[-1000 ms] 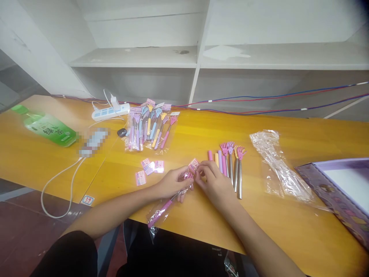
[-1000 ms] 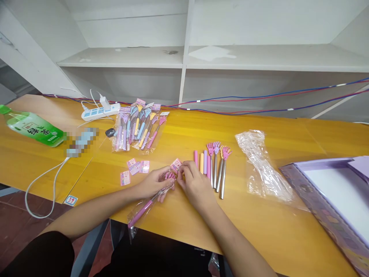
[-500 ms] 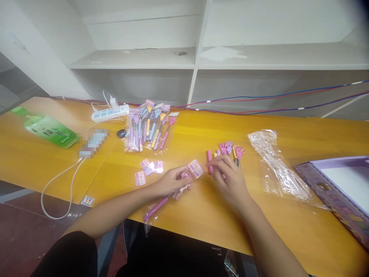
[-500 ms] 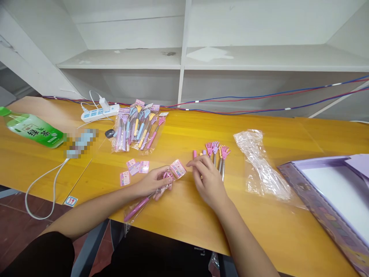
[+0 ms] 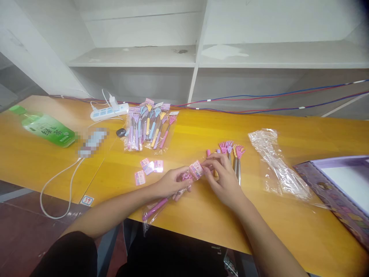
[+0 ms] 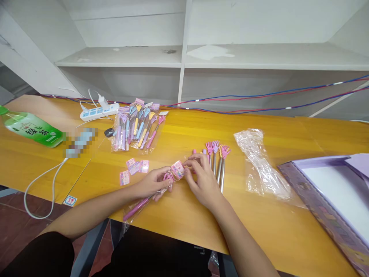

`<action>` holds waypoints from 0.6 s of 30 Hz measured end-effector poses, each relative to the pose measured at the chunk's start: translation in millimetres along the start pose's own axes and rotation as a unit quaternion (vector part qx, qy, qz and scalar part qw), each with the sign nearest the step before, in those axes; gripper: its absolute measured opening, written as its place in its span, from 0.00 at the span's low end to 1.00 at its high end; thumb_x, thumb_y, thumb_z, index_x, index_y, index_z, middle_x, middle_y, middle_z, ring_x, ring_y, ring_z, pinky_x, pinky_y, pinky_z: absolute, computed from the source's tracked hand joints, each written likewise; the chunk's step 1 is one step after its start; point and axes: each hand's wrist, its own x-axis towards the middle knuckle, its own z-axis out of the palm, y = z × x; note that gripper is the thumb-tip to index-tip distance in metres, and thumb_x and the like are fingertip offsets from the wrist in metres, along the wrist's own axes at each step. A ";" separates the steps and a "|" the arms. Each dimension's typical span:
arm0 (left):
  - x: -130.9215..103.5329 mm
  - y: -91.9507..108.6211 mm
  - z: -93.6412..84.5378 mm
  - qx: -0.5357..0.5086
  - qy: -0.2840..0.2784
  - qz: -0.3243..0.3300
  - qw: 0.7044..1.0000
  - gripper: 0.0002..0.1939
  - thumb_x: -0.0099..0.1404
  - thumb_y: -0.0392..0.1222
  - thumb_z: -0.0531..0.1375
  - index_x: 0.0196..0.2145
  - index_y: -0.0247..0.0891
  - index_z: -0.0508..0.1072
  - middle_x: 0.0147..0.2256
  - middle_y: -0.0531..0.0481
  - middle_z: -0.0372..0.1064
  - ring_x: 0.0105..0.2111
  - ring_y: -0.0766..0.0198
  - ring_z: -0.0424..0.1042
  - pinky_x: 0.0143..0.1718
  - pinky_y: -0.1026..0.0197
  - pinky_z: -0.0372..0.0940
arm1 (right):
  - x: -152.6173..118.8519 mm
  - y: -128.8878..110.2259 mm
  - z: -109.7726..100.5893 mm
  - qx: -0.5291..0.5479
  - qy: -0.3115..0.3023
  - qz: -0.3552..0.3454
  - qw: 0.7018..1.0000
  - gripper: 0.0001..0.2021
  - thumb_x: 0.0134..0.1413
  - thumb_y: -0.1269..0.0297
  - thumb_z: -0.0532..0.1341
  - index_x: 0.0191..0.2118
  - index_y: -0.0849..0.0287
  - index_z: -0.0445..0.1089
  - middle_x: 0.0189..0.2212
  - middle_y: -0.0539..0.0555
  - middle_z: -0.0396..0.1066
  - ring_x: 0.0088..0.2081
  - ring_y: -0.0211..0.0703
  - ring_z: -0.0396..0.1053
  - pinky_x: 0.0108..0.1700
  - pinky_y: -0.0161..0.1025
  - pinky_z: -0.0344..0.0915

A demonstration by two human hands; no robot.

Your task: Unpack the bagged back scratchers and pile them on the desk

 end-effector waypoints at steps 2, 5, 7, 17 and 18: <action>0.3 -1.1 -0.6 -0.003 -0.001 0.006 1.000 0.33 0.74 0.59 0.63 0.69 0.41 0.64 0.35 0.50 0.74 0.15 0.73 0.67 0.16 0.69 0.60 | -0.6 -0.8 -0.5 0.027 -0.009 0.032 0.999 0.06 0.73 0.60 0.60 0.49 0.52 0.73 0.53 0.59 0.64 0.47 0.47 0.71 0.46 0.46 0.76; 0.7 -2.7 -1.2 0.002 0.000 0.009 1.000 0.34 0.75 0.59 0.63 0.70 0.41 0.63 0.34 0.50 0.74 0.15 0.73 0.67 0.16 0.69 0.60 | -0.8 1.8 -1.0 0.061 -0.016 0.058 0.996 0.08 0.73 0.56 0.60 0.47 0.52 0.74 0.51 0.58 0.65 0.50 0.49 0.70 0.47 0.46 0.74; 0.9 -3.4 -1.3 0.003 0.004 0.008 1.000 0.33 0.75 0.58 0.63 0.70 0.42 0.64 0.35 0.50 0.74 0.15 0.73 0.67 0.16 0.70 0.60 | -0.6 4.2 -1.6 0.087 -0.028 0.073 0.993 0.09 0.73 0.54 0.60 0.45 0.51 0.74 0.51 0.58 0.66 0.52 0.50 0.70 0.49 0.46 0.74; -0.2 1.0 -1.0 0.014 0.002 -0.002 1.000 0.32 0.75 0.57 0.62 0.70 0.42 0.64 0.34 0.51 0.75 0.15 0.74 0.67 0.17 0.70 0.60 | 3.7 10.5 0.2 0.157 0.023 0.102 0.982 0.14 0.74 0.51 0.58 0.39 0.54 0.71 0.44 0.56 0.67 0.51 0.47 0.69 0.53 0.45 0.71; -0.6 1.8 -0.9 0.018 0.004 -0.005 1.000 0.32 0.75 0.57 0.62 0.70 0.43 0.64 0.34 0.51 0.76 0.15 0.74 0.67 0.17 0.70 0.60 | 4.0 12.6 -0.6 0.166 0.040 0.113 0.979 0.14 0.74 0.51 0.58 0.39 0.54 0.70 0.43 0.55 0.67 0.47 0.46 0.70 0.49 0.43 0.71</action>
